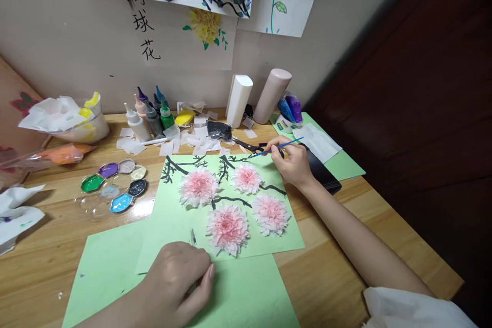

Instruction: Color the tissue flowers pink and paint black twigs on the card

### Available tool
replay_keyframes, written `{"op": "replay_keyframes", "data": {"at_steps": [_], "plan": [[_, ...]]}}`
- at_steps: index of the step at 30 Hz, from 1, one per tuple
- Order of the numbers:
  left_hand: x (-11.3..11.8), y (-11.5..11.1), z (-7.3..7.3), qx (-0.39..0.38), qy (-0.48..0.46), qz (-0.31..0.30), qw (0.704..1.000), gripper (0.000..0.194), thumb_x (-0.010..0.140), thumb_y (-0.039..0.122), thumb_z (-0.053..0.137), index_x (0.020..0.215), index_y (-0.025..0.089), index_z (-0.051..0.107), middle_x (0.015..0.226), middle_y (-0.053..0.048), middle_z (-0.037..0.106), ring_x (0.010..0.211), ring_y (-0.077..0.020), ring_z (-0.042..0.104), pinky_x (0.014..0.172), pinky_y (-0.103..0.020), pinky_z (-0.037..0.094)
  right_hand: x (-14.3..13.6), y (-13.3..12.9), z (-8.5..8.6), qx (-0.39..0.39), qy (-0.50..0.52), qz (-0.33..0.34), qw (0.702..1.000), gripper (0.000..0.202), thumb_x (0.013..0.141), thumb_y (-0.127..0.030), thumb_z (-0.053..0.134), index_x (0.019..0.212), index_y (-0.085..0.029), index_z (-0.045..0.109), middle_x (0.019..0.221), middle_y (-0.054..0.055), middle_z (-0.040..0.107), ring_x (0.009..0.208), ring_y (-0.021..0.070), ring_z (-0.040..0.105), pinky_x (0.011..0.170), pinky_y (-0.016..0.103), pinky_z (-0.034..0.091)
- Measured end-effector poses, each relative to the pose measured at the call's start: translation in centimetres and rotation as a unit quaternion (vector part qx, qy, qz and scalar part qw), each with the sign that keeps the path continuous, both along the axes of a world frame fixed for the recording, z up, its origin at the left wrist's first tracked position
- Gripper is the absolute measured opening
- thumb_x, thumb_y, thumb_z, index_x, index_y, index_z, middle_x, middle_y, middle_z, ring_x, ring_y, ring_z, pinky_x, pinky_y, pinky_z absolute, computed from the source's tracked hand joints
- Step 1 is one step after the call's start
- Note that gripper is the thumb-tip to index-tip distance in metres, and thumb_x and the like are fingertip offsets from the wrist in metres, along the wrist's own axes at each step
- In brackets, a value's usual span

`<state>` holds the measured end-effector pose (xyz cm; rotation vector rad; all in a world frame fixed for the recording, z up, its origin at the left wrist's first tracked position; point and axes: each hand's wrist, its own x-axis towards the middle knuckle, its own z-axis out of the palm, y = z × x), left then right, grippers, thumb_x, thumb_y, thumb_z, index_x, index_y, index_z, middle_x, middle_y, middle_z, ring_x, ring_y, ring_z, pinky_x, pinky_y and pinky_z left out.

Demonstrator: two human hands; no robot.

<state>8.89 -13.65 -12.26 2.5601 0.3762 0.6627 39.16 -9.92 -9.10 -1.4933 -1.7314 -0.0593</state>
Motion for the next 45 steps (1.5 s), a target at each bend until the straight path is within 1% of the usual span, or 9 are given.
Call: {"op": "replay_keyframes", "data": {"at_steps": [7,12,17,23,30,40,43,45], "plan": [[-0.1,-0.1,0.1,0.002,-0.002,-0.003,1.0,0.025,0.083,0.007,0.037,0.063,0.02,0.032,0.049,0.005,0.037,0.043,-0.0106,0.03,0.046,-0.025,0.023,0.1,0.0,-0.2,-0.004,-0.003,0.009,1.0,0.016,0.081,-0.016,0.045,0.069,-0.021,0.055,0.069,0.001,0.062,0.066,0.0152,0.058,0.065,0.029,0.045],[0.0,-0.1,0.3,0.005,-0.001,-0.003,1.0,0.025,0.082,0.006,0.038,0.062,0.02,0.033,0.049,0.005,0.037,0.043,-0.0106,0.029,0.045,-0.025,0.024,-0.1,-0.1,0.1,-0.006,0.007,0.009,1.0,0.018,0.081,-0.016,0.045,0.068,-0.02,0.056,0.068,0.001,0.062,0.064,0.015,0.058,0.065,0.029,0.044],[0.0,-0.1,0.4,0.005,0.0,-0.004,1.0,0.026,0.082,0.005,0.037,0.061,0.019,0.035,0.048,0.004,0.038,0.042,-0.0105,0.03,0.044,-0.025,0.025,0.1,-0.2,0.3,-0.001,0.059,-0.006,0.998,0.018,0.082,-0.017,0.045,0.07,-0.021,0.057,0.067,0.0,0.063,0.065,0.0146,0.06,0.063,0.027,0.045],[-0.1,-0.1,0.2,0.003,0.004,-0.002,1.0,0.025,0.082,0.006,0.037,0.062,0.02,0.034,0.049,0.004,0.037,0.043,-0.0106,0.03,0.045,-0.025,0.024,0.5,0.2,-0.5,-0.023,0.118,-0.004,0.993,0.016,0.083,-0.017,0.045,0.074,-0.02,0.058,0.064,-0.001,0.062,0.063,0.0139,0.061,0.062,0.026,0.045],[-0.1,-0.2,0.0,-0.003,0.001,-0.001,1.0,0.024,0.082,0.006,0.038,0.064,0.02,0.031,0.05,0.005,0.036,0.044,-0.0111,0.028,0.045,-0.026,0.023,0.8,0.5,-1.0,-0.042,0.143,0.0,0.989,0.016,0.083,-0.017,0.045,0.074,-0.018,0.059,0.064,-0.001,0.062,0.063,0.014,0.062,0.063,0.025,0.045],[-0.1,-0.1,0.2,0.003,0.0,-0.005,1.0,0.024,0.082,0.005,0.038,0.064,0.02,0.031,0.05,0.005,0.036,0.044,-0.0106,0.029,0.045,-0.025,0.024,1.0,0.6,-0.8,-0.046,0.143,-0.02,0.988,0.015,0.081,-0.015,0.046,0.071,-0.019,0.057,0.062,-0.001,0.062,0.059,0.0132,0.06,0.058,0.025,0.043],[0.0,-0.1,0.0,0.002,0.001,-0.001,1.0,0.024,0.082,0.005,0.038,0.064,0.02,0.031,0.051,0.005,0.036,0.045,-0.0107,0.028,0.046,-0.025,0.024,1.0,0.5,-0.4,-0.032,0.176,-0.017,0.984,0.015,0.082,-0.017,0.045,0.072,-0.019,0.056,0.064,-0.001,0.062,0.06,0.0133,0.061,0.058,0.024,0.045],[0.0,-0.1,-0.1,-0.001,-0.001,0.002,1.0,0.024,0.082,0.005,0.038,0.064,0.02,0.031,0.051,0.005,0.035,0.045,-0.0108,0.028,0.046,-0.025,0.023,0.9,0.3,0.0,-0.016,0.177,-0.016,0.984,0.015,0.083,-0.018,0.044,0.073,-0.019,0.056,0.066,-0.001,0.062,0.061,0.0135,0.062,0.059,0.025,0.046]]}}
